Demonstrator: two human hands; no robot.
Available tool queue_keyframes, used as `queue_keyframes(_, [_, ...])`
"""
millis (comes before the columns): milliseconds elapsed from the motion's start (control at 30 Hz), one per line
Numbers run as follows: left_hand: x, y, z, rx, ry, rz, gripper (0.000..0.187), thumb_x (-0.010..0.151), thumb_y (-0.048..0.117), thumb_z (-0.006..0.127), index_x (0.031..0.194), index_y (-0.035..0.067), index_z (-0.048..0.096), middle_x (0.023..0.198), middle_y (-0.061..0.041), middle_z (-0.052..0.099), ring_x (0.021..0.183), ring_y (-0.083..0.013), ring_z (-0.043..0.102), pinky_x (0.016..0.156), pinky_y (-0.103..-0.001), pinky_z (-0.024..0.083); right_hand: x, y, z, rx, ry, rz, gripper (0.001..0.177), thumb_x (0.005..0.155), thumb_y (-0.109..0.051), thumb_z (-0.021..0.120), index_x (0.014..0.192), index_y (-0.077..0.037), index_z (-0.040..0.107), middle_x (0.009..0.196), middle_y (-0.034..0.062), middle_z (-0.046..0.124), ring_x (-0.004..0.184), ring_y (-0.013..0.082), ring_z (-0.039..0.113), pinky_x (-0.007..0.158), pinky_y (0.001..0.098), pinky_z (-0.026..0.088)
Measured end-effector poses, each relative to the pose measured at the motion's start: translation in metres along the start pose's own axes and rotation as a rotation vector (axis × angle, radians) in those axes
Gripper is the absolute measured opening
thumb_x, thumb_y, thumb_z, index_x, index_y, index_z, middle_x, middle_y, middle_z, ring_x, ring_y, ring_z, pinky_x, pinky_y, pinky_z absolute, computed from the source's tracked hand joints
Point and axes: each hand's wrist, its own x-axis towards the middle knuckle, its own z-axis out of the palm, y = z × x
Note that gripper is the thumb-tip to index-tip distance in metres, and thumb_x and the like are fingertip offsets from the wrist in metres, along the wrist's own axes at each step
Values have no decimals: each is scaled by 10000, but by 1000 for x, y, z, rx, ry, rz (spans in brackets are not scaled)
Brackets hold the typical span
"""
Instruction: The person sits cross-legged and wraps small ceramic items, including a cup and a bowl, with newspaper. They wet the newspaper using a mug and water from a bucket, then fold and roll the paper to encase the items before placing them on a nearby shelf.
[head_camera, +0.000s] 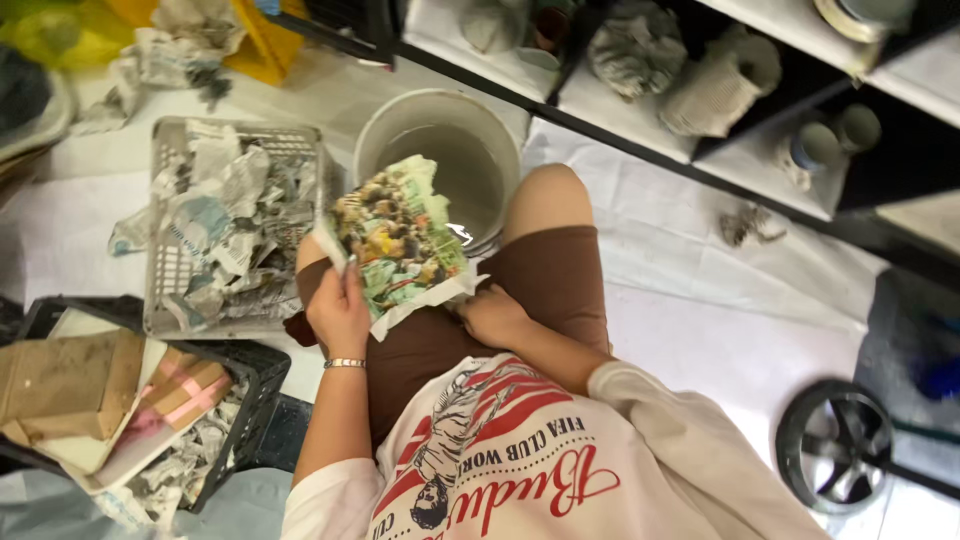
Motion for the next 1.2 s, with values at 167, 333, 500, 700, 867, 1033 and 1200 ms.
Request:
queue_keyframes(167, [3, 8, -2, -39, 29, 31, 261, 1033, 238, 693, 854, 53, 648, 688, -151, 615, 629, -357, 616, 569, -463, 461, -5, -3, -13, -11, -35, 3, 247, 881, -243, 604, 1079, -174, 736, 987, 78, 722, 1013, 264, 641, 906, 433, 425])
queue_keyframes(333, [0, 5, 0, -68, 37, 20, 293, 1034, 241, 705, 831, 49, 617, 693, -151, 607, 640, -354, 608, 584, -460, 462, -6, -6, -16, -44, -14, -26, 271, 877, -220, 594, 1103, -154, 728, 973, 79, 721, 985, 267, 646, 882, 440, 425])
queue_keyframes(500, [-4, 1, 3, -69, 47, 14, 226, 1004, 233, 709, 863, 61, 664, 678, -155, 604, 631, -360, 603, 573, -473, 454, -4, -4, -15, -80, -28, -44, 258, 889, -224, 579, 1086, -163, 734, 960, 71, 726, 981, 270, 657, 880, 446, 437])
queue_keyframes(700, [-2, 5, 2, -111, 48, -3, 155, 982, 229, 706, 938, 80, 716, 667, -148, 611, 616, -342, 615, 568, -463, 464, -3, -2, -15, -91, -3, -61, 278, 882, -223, 575, 1100, -158, 734, 978, 81, 728, 987, 279, 659, 875, 457, 437])
queue_keyframes(867, [0, 10, -1, -111, 49, -14, 160, 976, 233, 703, 914, 86, 708, 664, -137, 619, 619, -331, 621, 578, -454, 468, -3, -5, -17, -72, -42, -47, 277, 880, -233, 580, 1100, -162, 732, 998, 80, 725, 1005, 277, 650, 893, 448, 432])
queue_keyframes(1033, [1, 14, -4, -125, 40, -23, 180, 975, 240, 696, 901, 76, 701, 660, -144, 613, 614, -336, 615, 564, -455, 462, -3, -6, -22, -58, -64, -32, 254, 895, -216, 577, 1089, -157, 731, 1015, 76, 727, 1005, 275, 649, 908, 441, 429])
queue_keyframes(1200, [3, 17, -5, -107, 49, -22, 201, 969, 255, 695, 875, 77, 696, 645, -143, 608, 606, -335, 612, 559, -461, 456, -3, -8, -23, -66, -50, -25, 243, 899, -213, 574, 1079, -154, 727, 1011, 74, 728, 1001, 275, 649, 900, 441, 429])
